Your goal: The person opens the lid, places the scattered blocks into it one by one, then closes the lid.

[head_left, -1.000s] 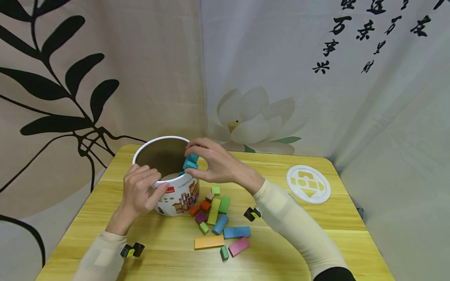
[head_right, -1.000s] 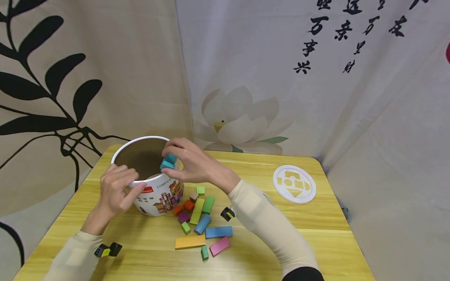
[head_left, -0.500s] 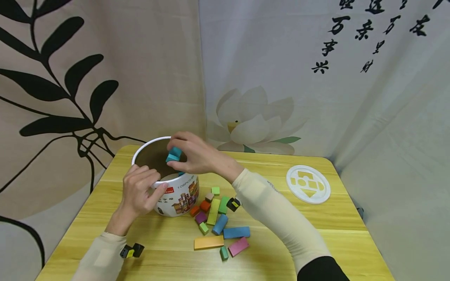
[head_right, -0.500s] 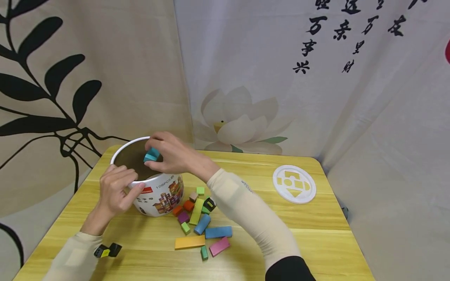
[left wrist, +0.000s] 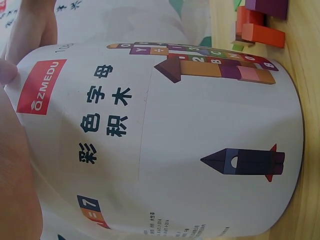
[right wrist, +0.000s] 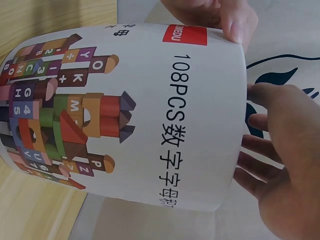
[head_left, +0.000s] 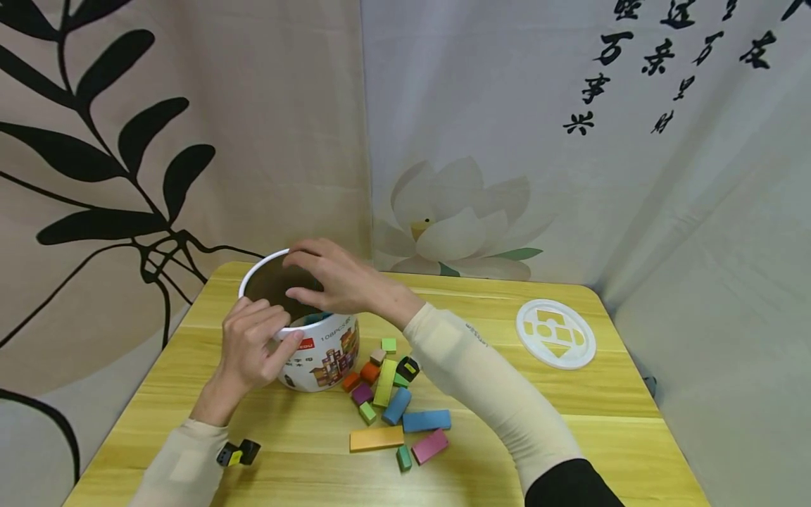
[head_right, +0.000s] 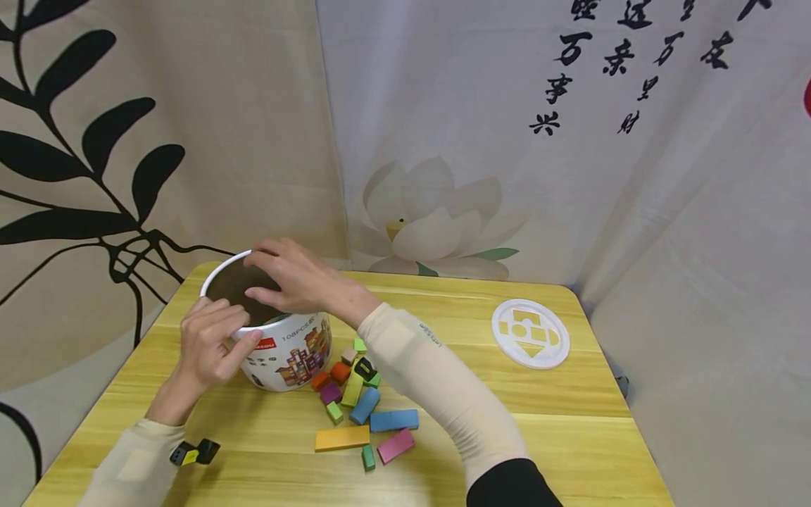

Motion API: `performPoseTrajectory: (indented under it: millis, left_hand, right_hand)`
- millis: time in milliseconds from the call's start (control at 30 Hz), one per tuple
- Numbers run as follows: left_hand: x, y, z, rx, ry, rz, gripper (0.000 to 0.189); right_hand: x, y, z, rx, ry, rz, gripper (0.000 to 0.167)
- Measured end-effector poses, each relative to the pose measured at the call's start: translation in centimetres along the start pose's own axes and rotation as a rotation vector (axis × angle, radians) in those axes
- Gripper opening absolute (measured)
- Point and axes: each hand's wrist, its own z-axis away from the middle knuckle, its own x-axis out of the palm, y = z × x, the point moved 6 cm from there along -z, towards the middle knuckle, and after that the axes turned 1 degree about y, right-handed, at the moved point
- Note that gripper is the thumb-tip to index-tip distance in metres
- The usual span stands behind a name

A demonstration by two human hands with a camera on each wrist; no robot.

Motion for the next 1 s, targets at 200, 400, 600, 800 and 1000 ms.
performPoseTrajectory:
  millis: [200, 400, 600, 800, 1000]
  left_hand:
    - [0.0, 0.0, 0.0, -0.003, 0.001, 0.000, 0.050]
    - [0.0, 0.0, 0.0, 0.002, 0.011, -0.001, 0.055]
    - [0.0, 0.0, -0.1, 0.008, 0.016, -0.006, 0.055]
    - [0.0, 0.0, 0.0, 0.000, 0.008, -0.001, 0.052]
    - [0.0, 0.0, 0.0, -0.005, 0.011, 0.003, 0.052]
  right_hand:
    - [0.1, 0.1, 0.5, 0.030, -0.009, -0.015, 0.055]
    - [0.3, 0.0, 1.2, 0.025, -0.025, 0.071, 0.064]
    - [0.3, 0.2, 2.5, 0.045, -0.055, 0.079, 0.073]
    - [-0.1, 0.5, 4.6, 0.082, -0.078, 0.020, 0.081]
    - [-0.2, 0.7, 7.0, 0.079, -0.077, -0.013, 0.084]
